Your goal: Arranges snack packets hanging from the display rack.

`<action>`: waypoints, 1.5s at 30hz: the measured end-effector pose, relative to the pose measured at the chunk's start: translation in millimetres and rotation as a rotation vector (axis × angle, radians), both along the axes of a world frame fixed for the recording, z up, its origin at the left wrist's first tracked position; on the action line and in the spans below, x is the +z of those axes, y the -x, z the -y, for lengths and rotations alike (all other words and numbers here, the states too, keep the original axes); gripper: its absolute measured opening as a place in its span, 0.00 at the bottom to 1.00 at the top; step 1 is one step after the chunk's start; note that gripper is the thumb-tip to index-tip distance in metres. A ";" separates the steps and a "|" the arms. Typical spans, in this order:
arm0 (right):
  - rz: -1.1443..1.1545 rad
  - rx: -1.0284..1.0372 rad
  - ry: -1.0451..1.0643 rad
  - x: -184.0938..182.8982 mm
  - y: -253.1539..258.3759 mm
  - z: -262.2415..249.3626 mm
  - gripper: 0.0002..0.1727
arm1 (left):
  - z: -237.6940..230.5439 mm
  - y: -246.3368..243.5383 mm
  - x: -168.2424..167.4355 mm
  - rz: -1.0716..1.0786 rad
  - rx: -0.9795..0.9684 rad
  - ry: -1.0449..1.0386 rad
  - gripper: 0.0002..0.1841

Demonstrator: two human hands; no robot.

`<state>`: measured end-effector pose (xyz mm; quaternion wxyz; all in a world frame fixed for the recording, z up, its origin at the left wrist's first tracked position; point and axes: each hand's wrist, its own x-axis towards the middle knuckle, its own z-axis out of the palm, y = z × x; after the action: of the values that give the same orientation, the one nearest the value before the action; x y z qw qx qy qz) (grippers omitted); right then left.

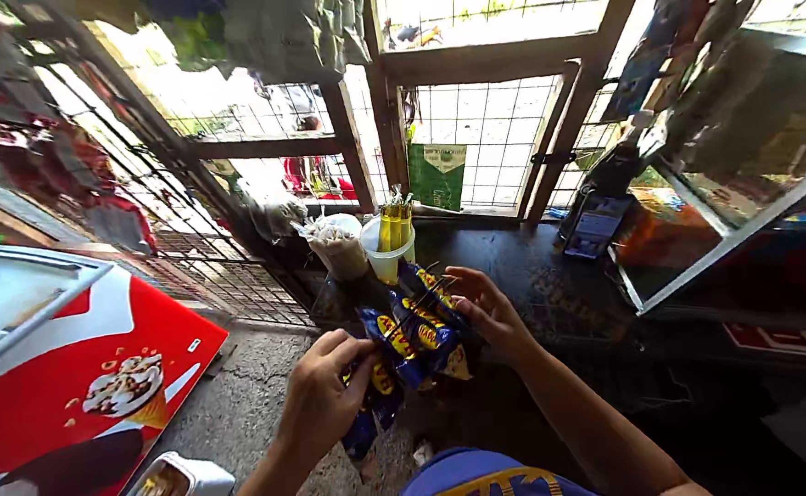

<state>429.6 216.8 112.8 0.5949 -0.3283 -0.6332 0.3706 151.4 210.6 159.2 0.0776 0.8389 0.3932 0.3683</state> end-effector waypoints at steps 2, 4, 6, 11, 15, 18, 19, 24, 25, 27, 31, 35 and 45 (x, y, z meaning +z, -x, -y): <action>-0.048 -0.041 0.000 9.6 -1.7 -8.7 0.26 | -17.6 -5.1 18.3 -0.016 -0.025 -0.042 0.11; -0.078 -0.056 -0.029 22.4 -3.4 -19.6 0.27 | -34.8 -7.7 37.8 -0.051 -0.036 -0.086 0.12; -0.065 -0.093 -0.064 37.9 -6.9 -28.8 0.29 | -48.8 -11.5 57.5 -0.091 -0.023 -0.151 0.12; -0.068 -0.248 -0.189 45.8 -25.4 -46.4 0.29 | -75.4 -23.3 110.2 -0.173 0.033 -0.319 0.14; -0.134 -0.248 -0.088 24.2 -49.7 -43.8 0.22 | -88.4 -45.7 151.4 -0.228 0.066 -0.329 0.10; -0.091 -0.202 -0.015 8.3 -70.8 -41.4 0.17 | -101.9 -69.0 178.8 -0.244 0.097 -0.286 0.07; -0.077 -0.173 0.010 2.5 -78.9 -41.1 0.16 | -108.3 -77.5 186.4 -0.245 0.114 -0.282 0.07; -0.018 -0.035 0.193 -19.2 -120.0 -40.1 0.15 | -136.9 -126.0 226.4 -0.311 0.276 -0.216 0.09; -0.003 -0.013 0.229 -23.7 -127.8 -39.5 0.15 | -142.4 -135.9 233.4 -0.327 0.313 -0.198 0.10; 0.014 0.034 0.286 -34.1 -143.4 -39.6 0.15 | -154.7 -154.6 245.1 -0.341 0.380 -0.173 0.11; 0.006 0.103 0.381 -52.6 -164.9 -43.8 0.15 | -172.8 -189.5 261.8 -0.353 0.526 -0.146 0.13; 0.020 0.178 0.413 -69.3 -177.3 -51.6 0.15 | -196.9 -209.6 271.0 -0.353 0.609 -0.121 0.16; 0.088 0.317 0.468 -84.9 -185.9 -51.2 0.15 | -244.0 -227.0 290.5 -0.439 0.717 -0.119 0.16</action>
<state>615.5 268.0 27.9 0.4095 -0.3693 -0.5991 0.5805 378.3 454.6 449.7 -0.1894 0.7106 0.6453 0.2067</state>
